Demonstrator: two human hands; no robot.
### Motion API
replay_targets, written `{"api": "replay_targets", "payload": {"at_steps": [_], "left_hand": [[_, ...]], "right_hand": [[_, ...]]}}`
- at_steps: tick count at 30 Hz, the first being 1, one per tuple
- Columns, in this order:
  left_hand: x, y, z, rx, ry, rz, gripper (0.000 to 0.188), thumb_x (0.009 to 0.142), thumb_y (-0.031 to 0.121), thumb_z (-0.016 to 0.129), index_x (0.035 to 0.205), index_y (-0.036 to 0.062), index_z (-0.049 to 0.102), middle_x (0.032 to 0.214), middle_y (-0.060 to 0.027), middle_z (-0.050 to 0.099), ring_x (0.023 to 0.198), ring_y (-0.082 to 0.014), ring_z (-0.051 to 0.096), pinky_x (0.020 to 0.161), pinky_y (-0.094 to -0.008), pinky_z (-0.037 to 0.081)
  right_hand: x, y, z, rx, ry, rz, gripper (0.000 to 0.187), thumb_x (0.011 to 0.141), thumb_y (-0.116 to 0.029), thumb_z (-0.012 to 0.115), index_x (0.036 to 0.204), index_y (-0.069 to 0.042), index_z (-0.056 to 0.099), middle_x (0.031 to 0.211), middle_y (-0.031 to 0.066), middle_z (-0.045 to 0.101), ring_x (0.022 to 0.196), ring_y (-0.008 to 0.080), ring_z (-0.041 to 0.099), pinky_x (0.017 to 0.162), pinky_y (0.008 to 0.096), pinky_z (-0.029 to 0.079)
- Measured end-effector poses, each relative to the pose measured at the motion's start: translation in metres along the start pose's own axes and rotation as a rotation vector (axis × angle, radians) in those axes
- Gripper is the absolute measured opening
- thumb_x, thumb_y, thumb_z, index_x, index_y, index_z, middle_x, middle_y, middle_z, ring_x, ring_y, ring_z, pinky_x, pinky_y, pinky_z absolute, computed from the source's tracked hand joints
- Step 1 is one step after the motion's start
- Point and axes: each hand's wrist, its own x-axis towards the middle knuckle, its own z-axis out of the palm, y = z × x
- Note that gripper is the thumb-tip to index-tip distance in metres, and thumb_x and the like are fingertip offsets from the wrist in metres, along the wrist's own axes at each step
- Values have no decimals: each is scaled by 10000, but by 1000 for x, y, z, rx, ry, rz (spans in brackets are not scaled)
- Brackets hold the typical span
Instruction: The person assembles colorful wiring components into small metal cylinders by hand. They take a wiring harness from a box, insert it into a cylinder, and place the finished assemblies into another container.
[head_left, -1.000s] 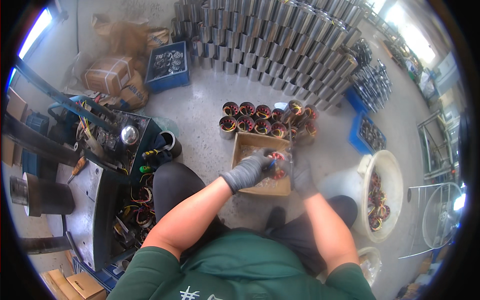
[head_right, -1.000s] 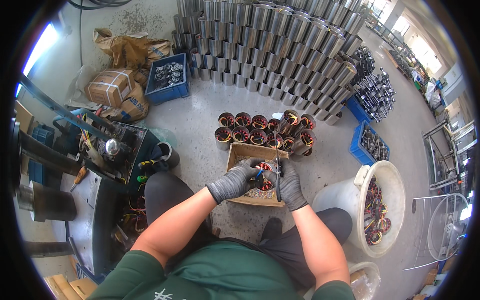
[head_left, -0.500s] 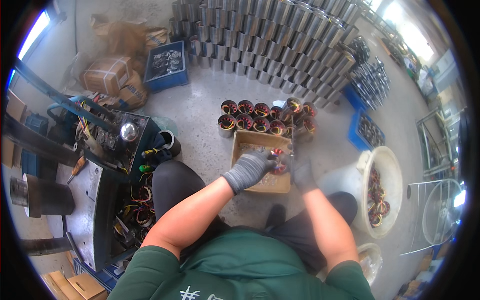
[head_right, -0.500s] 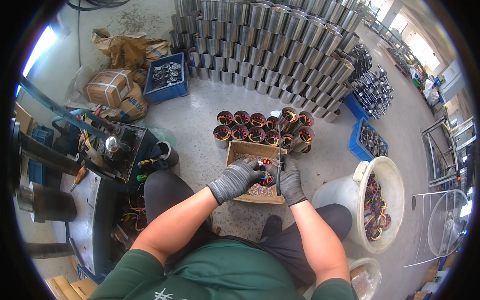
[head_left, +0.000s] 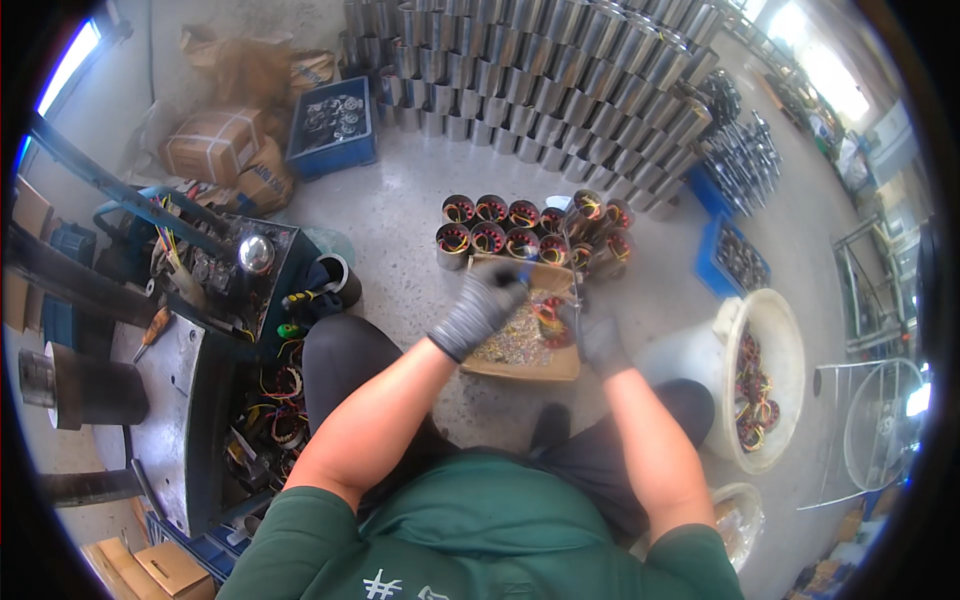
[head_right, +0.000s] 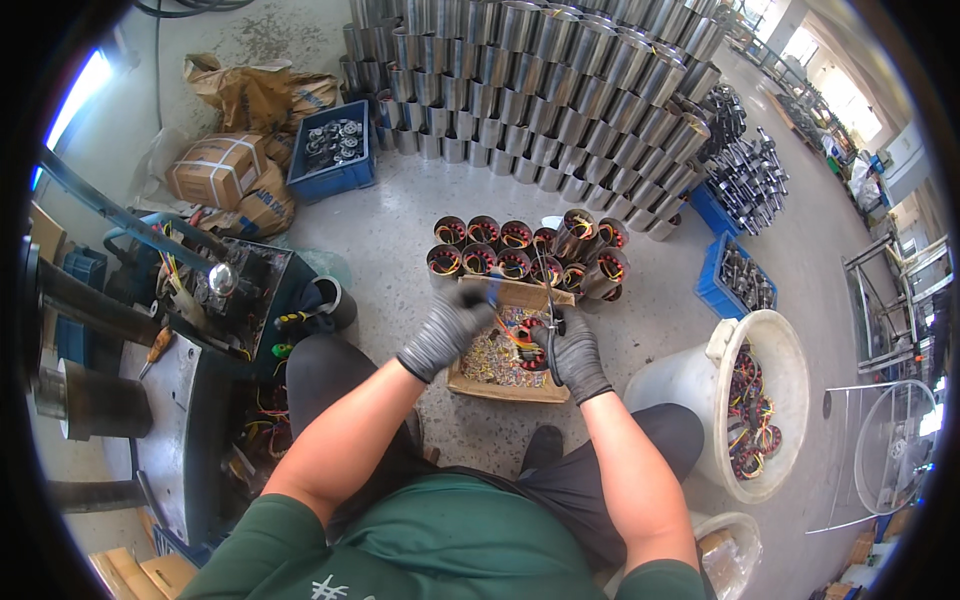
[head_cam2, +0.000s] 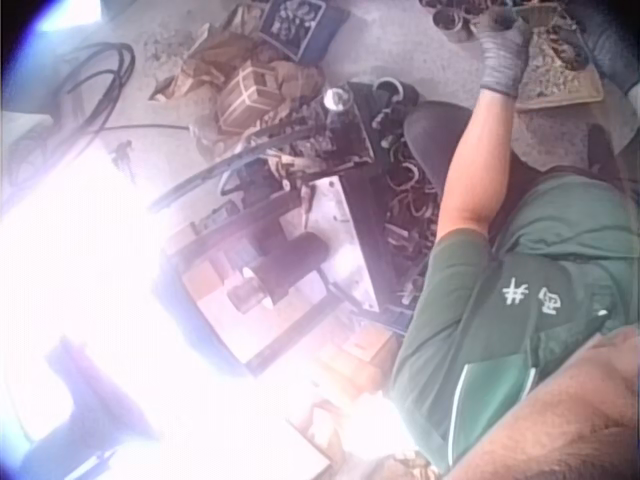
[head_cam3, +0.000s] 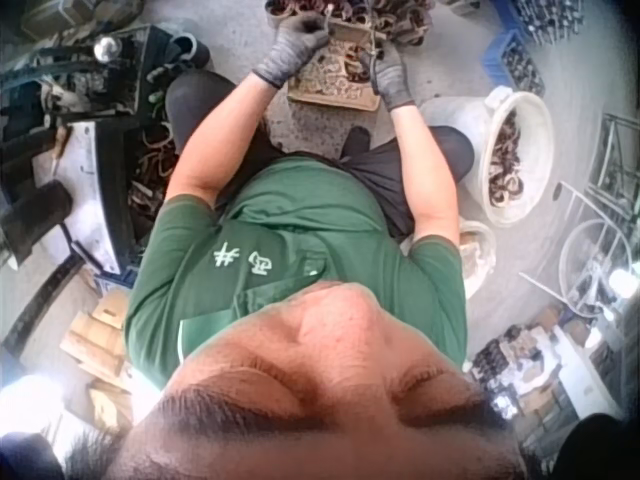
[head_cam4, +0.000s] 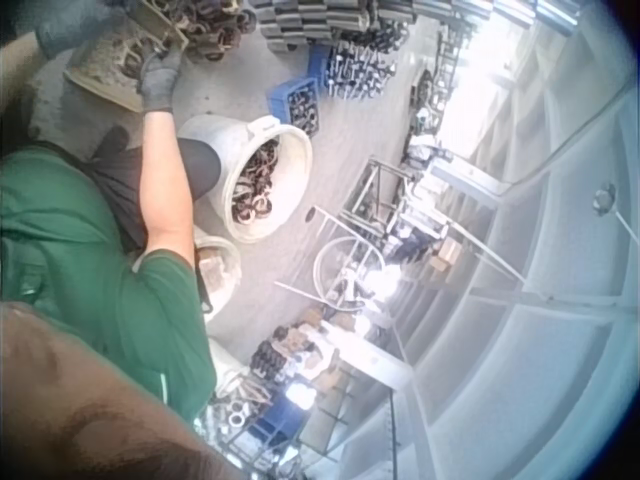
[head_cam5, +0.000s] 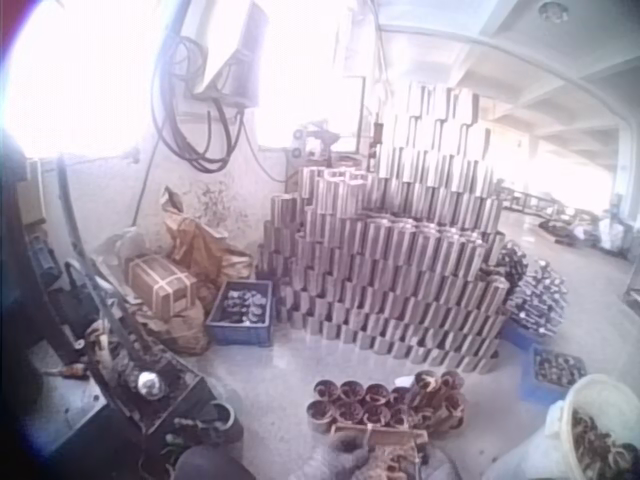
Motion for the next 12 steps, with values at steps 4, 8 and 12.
{"api": "replay_targets", "payload": {"at_steps": [4, 8, 12], "left_hand": [[17, -5, -42, -420, 296, -119, 113, 775, 47, 600, 882, 58, 633, 752, 1, 584, 613, -92, 503, 543, -247, 431], [22, 1, -44, -669, 580, -193, 128, 789, 38, 596, 900, 73, 648, 773, -17, 616, 612, -99, 524, 547, -235, 445], [26, -34, -50, -429, 466, -300, 287, 797, 30, 620, 1079, 84, 631, 810, -32, 658, 655, -112, 586, 576, -258, 485]], "right_hand": [[-2, -28, 4, 38, 43, 54, 365, 787, -51, 721, 1086, -2, 518, 841, 49, 590, 749, 115, 530, 704, 254, 478], [9, 26, -10, 447, 85, 252, 337, 771, -13, 709, 1037, -40, 502, 767, 54, 566, 631, 147, 570, 543, 279, 495], [13, 33, -14, 482, 70, 276, 469, 840, -90, 668, 1260, -72, 458, 882, 146, 544, 669, 265, 589, 545, 455, 579]]}}
